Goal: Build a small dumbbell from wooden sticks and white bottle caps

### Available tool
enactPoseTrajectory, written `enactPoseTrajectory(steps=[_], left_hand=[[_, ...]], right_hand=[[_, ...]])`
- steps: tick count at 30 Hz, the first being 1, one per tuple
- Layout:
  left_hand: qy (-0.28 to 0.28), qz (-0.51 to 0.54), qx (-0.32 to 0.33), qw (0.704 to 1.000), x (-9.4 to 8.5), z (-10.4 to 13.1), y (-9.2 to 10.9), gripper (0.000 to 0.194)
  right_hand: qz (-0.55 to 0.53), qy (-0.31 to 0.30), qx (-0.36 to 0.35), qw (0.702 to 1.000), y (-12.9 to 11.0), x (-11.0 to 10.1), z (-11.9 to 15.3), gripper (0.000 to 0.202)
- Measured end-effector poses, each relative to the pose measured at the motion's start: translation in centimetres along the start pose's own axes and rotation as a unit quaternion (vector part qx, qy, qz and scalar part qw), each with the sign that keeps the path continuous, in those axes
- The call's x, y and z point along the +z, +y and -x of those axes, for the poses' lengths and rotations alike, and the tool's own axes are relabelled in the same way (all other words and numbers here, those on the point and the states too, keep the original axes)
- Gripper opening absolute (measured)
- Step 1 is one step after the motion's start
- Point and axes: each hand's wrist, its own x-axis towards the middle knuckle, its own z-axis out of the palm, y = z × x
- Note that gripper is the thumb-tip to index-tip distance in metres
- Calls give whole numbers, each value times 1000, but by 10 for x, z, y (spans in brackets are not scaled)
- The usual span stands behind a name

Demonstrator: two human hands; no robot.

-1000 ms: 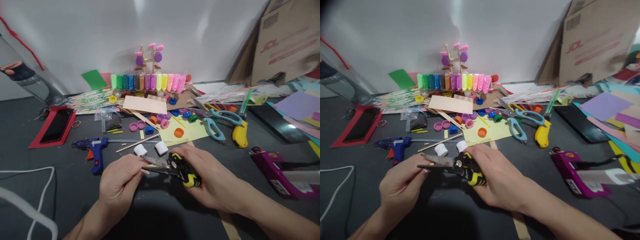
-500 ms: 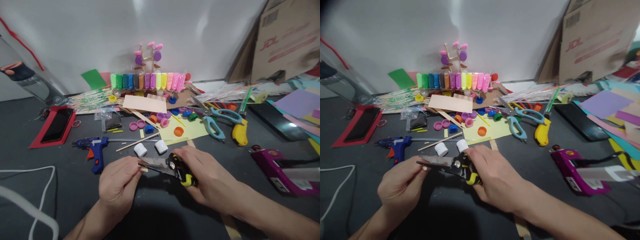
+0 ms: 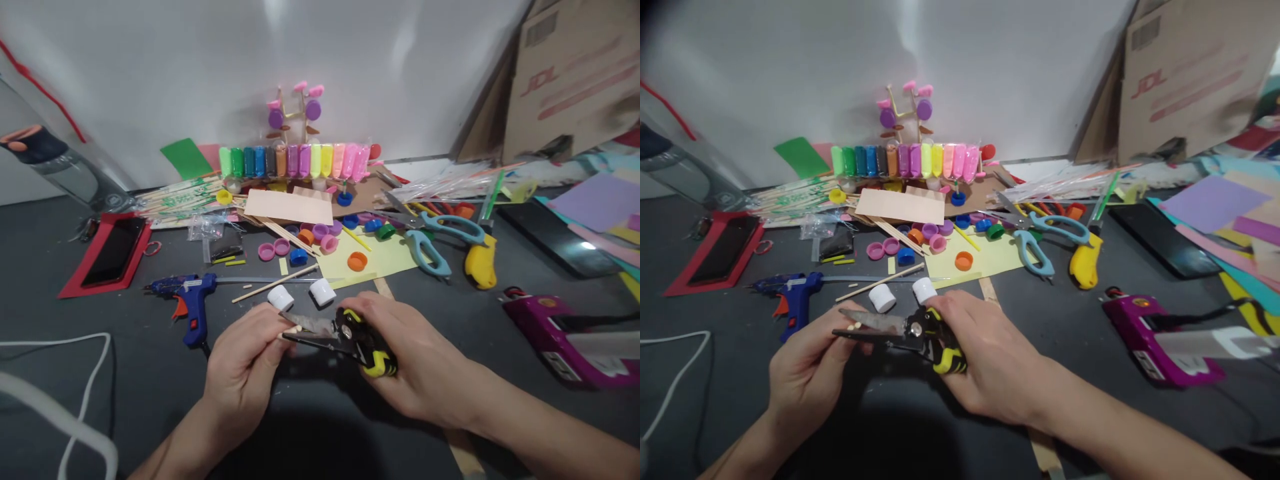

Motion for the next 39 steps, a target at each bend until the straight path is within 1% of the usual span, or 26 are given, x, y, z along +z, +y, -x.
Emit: enactPoseTrajectory(steps=[5,10,16,23,26,30,35,37,39], left_hand=[[-17,3,21,1000,-2,-2,-3,21],[-25,-7,36,999,-1,-4,-1,22],[-19,-15,28,999,0,-3,0,23],[-21,-13,30,999,-1,-4,-1,23],[-16,-19,26,999,-1,-3,0,23],[-21,-18,-18,999,0,0,2,28],[-11,77,-80,994,3,5,1,20],[-22,104,-121,987,3,7,1,22],[-47,118,-161,979,3,8,1,30]], right_hand=[[3,-3,-1,1000,-1,-1,3,39],[-10,-18,12,1000,-1,-2,3,35],[-25,-23,22,999,0,-3,4,34],[-70,-57,49,995,-5,-7,3,32],[-51,-45,40,997,-3,-5,4,32],[-8,-17,15,1000,2,-1,7,33],[9,34,12,999,6,-3,5,36],[-2,28,21,999,5,-5,3,37],[-14,10,24,1000,3,-6,1,39]])
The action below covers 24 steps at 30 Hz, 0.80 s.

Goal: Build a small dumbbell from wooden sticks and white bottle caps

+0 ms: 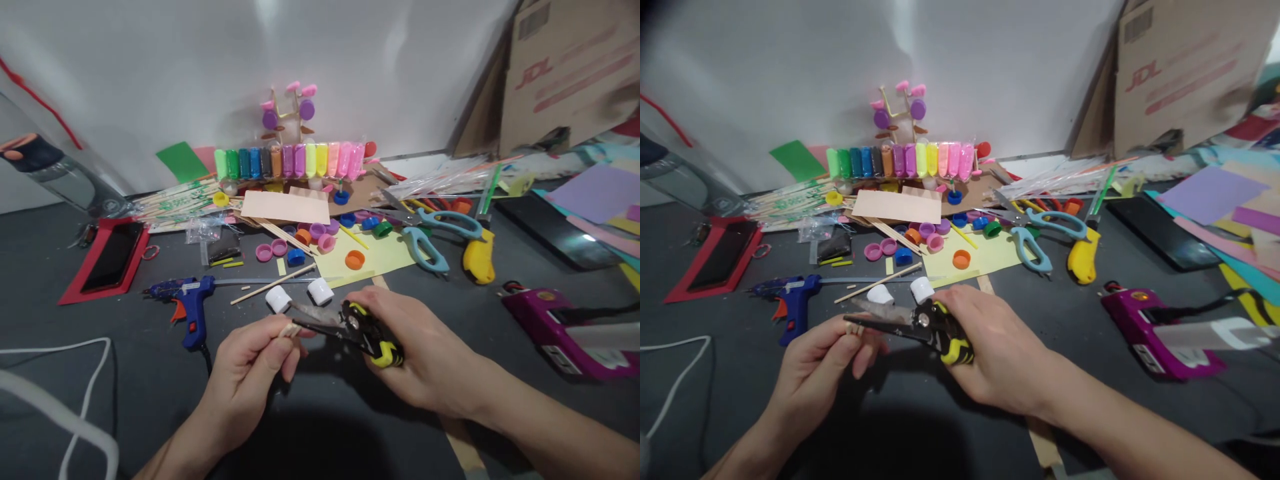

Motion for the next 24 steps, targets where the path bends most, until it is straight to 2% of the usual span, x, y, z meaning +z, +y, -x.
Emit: enactPoseTrajectory(steps=[3,11,18,24], left_hand=[[-35,13,-30,999,-1,0,-1,41],[-74,28,-42,996,-4,-1,1,40],[-94,154,-134,974,-2,0,-1,37],[-103,245,-137,954,0,-4,5,30]], right_hand=[[-6,-19,-8,1000,-1,0,0,40],[43,-14,-28,999,3,-4,2,42],[64,-11,-41,997,4,-2,6,41],[42,-11,-19,999,7,-1,6,35]])
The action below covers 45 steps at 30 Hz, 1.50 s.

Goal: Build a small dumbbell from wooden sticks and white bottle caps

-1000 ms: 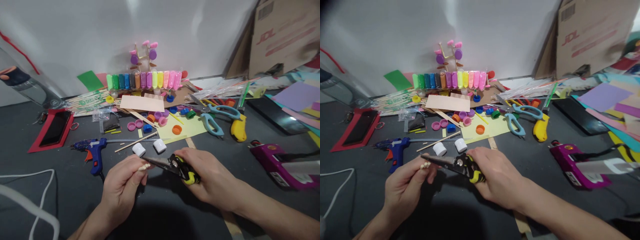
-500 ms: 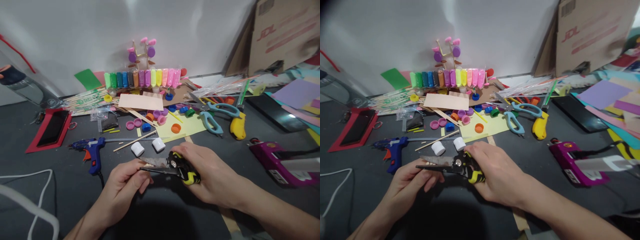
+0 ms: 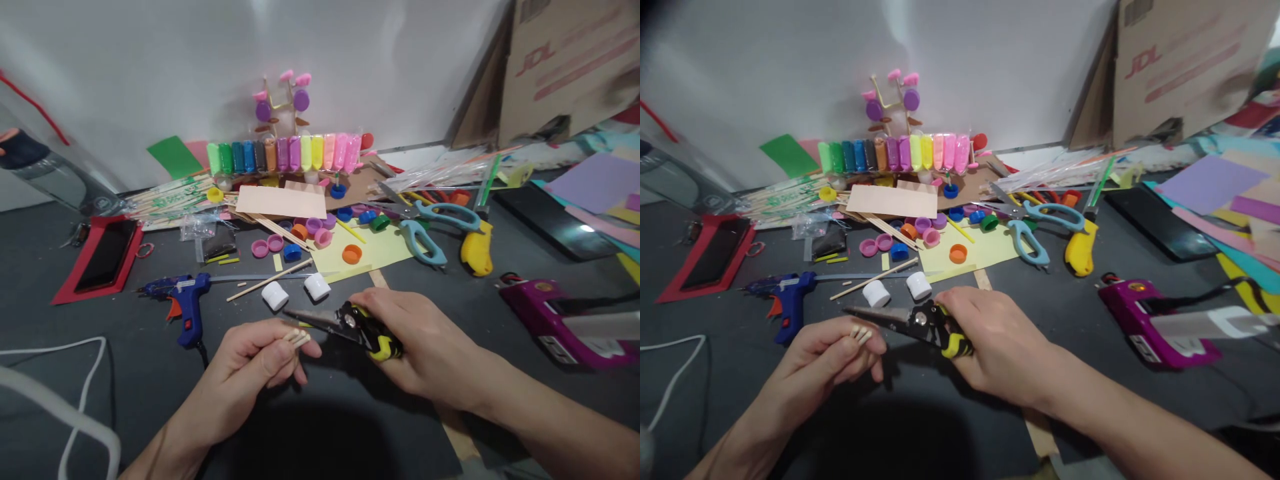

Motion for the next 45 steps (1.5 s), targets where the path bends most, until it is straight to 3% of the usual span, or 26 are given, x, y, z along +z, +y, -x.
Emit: enactPoseTrajectory(steps=[6,13,19,24,31,35,45], left_hand=[[12,-26,-3,1000,-4,2,-3,32],[10,-62,-21,998,-6,4,-4,31],[4,-11,-46,999,-3,2,-1,30],[-16,36,-19,999,-1,0,-2,28],[64,-177,62,980,-5,5,-4,32],[72,-224,95,967,-5,6,-5,31],[80,-152,85,981,-2,0,-13,34]], right_hand=[[-34,-24,2,999,-3,-1,-4,37],[5,-28,-7,1000,-4,-3,-2,40],[10,-19,-8,1000,-2,0,0,30],[-22,-10,-2,1000,-1,0,-3,35],[-28,-36,11,999,-4,1,-2,38],[-16,-19,0,1000,-5,4,-2,38],[-11,-10,10,1000,-6,11,1,31]])
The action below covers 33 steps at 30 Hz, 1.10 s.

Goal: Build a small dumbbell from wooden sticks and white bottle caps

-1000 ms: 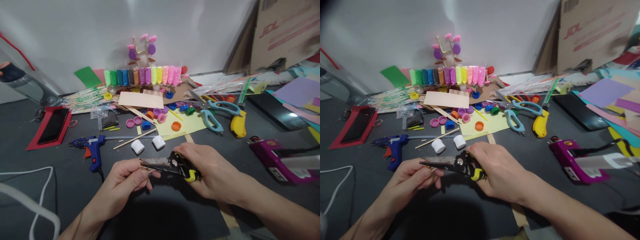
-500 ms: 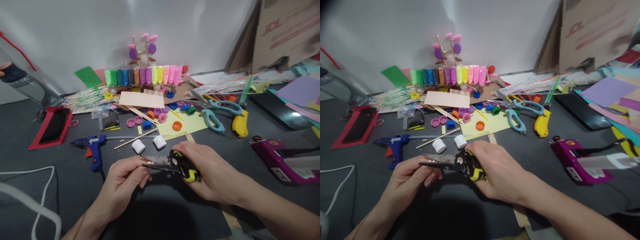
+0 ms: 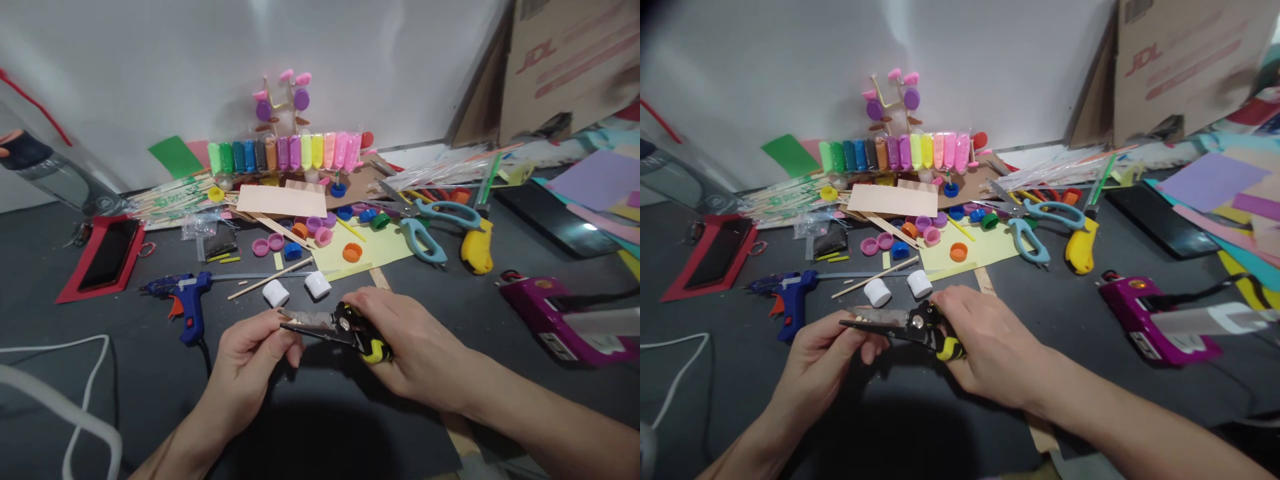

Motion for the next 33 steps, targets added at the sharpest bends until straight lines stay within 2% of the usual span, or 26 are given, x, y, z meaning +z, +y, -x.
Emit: enactPoseTrajectory(steps=[5,9,16,28,33], left_hand=[[1,3,17,1000,3,0,1,33],[7,-39,26,999,3,0,3,33],[45,-97,110,988,1,-2,6,24],[63,5,50,997,6,0,4,23],[102,0,52,993,7,0,3,16]], right_hand=[[16,31,-17,999,2,-1,-3,33],[23,22,-21,999,1,-4,-4,32],[25,21,-20,999,0,-6,-2,36],[21,24,-20,999,-1,-5,-2,40],[10,16,-12,1000,-1,-4,-1,36]])
